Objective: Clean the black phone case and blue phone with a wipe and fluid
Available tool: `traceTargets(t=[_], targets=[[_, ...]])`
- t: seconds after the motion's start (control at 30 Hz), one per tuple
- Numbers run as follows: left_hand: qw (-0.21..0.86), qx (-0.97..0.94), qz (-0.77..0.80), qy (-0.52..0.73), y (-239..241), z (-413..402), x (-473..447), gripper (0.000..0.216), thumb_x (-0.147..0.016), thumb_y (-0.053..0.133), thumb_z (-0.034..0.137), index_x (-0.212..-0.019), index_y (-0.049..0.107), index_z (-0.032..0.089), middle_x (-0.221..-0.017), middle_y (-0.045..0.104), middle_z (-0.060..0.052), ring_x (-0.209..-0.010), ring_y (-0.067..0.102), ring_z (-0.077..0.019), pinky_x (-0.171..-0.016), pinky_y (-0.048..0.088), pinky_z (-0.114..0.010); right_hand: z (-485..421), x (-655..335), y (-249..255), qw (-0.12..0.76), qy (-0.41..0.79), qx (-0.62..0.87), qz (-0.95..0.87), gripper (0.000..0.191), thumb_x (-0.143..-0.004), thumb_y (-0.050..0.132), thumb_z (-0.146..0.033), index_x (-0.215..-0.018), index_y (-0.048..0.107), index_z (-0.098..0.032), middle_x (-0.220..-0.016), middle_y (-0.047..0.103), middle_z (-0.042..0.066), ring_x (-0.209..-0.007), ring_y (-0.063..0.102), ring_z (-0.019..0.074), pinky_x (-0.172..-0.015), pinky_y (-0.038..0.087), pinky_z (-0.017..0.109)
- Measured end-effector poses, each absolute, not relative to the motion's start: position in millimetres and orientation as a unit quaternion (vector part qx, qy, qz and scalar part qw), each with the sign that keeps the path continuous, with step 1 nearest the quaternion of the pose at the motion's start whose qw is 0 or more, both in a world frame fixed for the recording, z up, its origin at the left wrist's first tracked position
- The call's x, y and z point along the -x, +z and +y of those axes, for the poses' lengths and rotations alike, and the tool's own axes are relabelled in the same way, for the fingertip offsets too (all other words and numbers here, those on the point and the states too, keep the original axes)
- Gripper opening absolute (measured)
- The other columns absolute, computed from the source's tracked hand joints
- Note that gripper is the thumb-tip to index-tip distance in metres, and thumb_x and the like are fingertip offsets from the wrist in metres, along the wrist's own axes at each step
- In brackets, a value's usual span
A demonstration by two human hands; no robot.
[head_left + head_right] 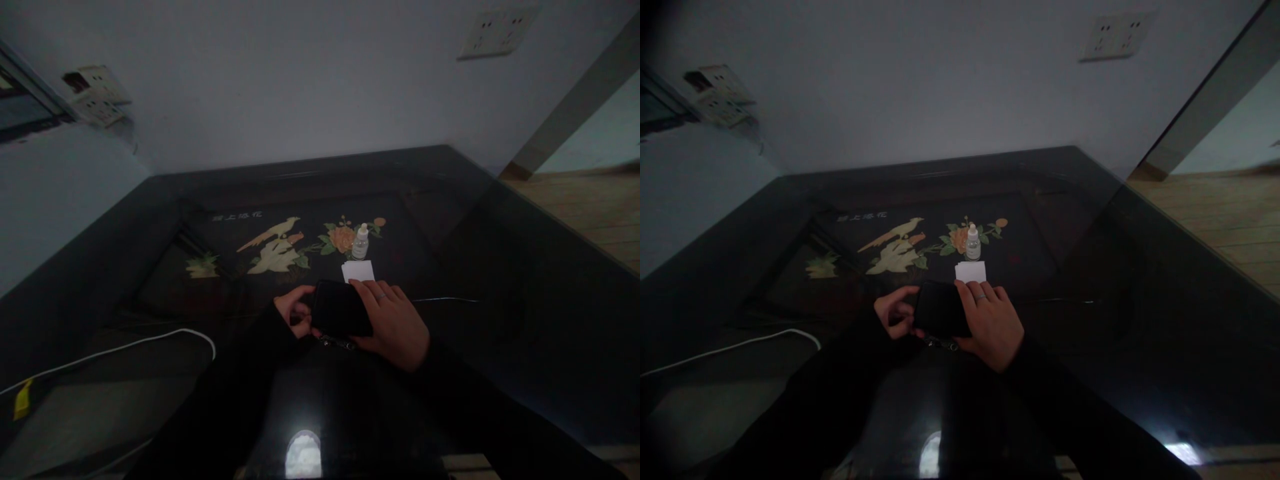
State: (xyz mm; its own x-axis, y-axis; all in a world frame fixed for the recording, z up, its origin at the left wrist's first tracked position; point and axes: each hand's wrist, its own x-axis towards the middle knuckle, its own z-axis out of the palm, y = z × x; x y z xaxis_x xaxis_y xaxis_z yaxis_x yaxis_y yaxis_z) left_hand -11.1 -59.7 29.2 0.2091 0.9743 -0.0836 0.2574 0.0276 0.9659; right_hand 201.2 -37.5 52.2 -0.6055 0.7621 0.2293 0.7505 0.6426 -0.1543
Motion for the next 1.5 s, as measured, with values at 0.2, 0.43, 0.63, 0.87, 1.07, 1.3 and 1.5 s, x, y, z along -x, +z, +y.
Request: traceTargets(t=[0.2,0.43,0.63,0.87,1.07,1.3,1.5], targets=[[0.448,-0.638,0.538,0.32,30,-59,9,0.045,-0.06,0.047,0.011,-0.104,0.051,0.013,-0.052,0.064,0.002,-0.048,0.063,-0.0148,-0.049,0.047,-0.021,-39,-200,53,0.122,0.017,0.415,-0.902,0.069,-0.065,0.064,-0.037,-0.123,0.038,-0.009,-0.11,0.054,0.014,-0.093,0.047,0.0279,-0.077,0.032,0.037],[0.42,-0.658,0.552,0.293,26,-60,8,0.044,-0.056,0.046,0.007,-0.099,0.05,0.015,-0.052,0.061,0.005,-0.041,0.057,-0.0104,-0.039,0.039,-0.015,-39,-199,52,0.127,0.01,0.405,-0.905,0.069,-0.066,0.064,-0.036,-0.124,0.037,-0.011,-0.109,0.054,0.014,-0.092,0.047,0.0273,-0.076,0.032,0.037],[0.395,-0.683,0.53,0.313,22,-60,6,0.04,-0.062,0.047,0.011,-0.103,0.049,0.013,-0.05,0.06,0.004,-0.042,0.056,-0.0098,-0.043,0.041,-0.017,-35,-203,54,0.126,-0.002,0.392,-0.911,0.07,-0.065,0.064,-0.038,-0.123,0.039,-0.01,-0.109,0.054,0.015,-0.091,0.047,0.0275,-0.074,0.032,0.037],[0.465,-0.659,0.484,0.34,24,-61,0,0.042,-0.068,0.046,0.011,-0.109,0.039,0.015,-0.06,0.066,0.001,-0.043,0.06,-0.0124,-0.04,0.047,-0.019,-32,-207,56,0.122,-0.011,0.383,-0.915,0.069,-0.063,0.065,-0.037,-0.122,0.041,-0.009,-0.108,0.054,0.014,-0.09,0.046,0.0273,-0.074,0.032,0.038],[0.577,-0.572,0.43,0.394,24,-60,0,0.04,-0.07,0.052,0.012,-0.107,0.036,0.013,-0.066,0.069,-0.005,-0.057,0.066,-0.0191,-0.047,0.053,-0.025,-27,-211,59,0.13,0.026,0.377,-0.917,0.077,-0.063,0.068,-0.043,-0.126,0.036,-0.012,-0.111,0.054,0.013,-0.093,0.048,0.0278,-0.076,0.037,0.039],[0.638,-0.448,0.451,0.435,31,-56,1,0.049,-0.072,0.059,0.033,-0.107,0.031,0.013,-0.068,0.069,-0.007,-0.062,0.066,-0.0232,-0.052,0.053,-0.028,-1,-237,58,0.332,0.273,0.48,-0.765,0.042,-0.08,0.049,-0.041,-0.114,0.046,-0.016,-0.097,0.059,0.008,-0.089,0.056,0.0214,-0.079,0.044,0.037],[0.661,-0.41,0.432,0.456,35,-56,3,0.062,-0.068,0.064,0.039,-0.109,0.024,0.016,-0.07,0.069,-0.007,-0.066,0.067,-0.0239,-0.056,0.054,-0.031,-7,-225,50,0.409,0.547,0.51,-0.523,0.038,-0.078,0.045,-0.054,-0.092,0.052,-0.02,-0.061,0.053,-0.004,-0.043,0.051,0.0115,-0.035,0.045,0.023]])
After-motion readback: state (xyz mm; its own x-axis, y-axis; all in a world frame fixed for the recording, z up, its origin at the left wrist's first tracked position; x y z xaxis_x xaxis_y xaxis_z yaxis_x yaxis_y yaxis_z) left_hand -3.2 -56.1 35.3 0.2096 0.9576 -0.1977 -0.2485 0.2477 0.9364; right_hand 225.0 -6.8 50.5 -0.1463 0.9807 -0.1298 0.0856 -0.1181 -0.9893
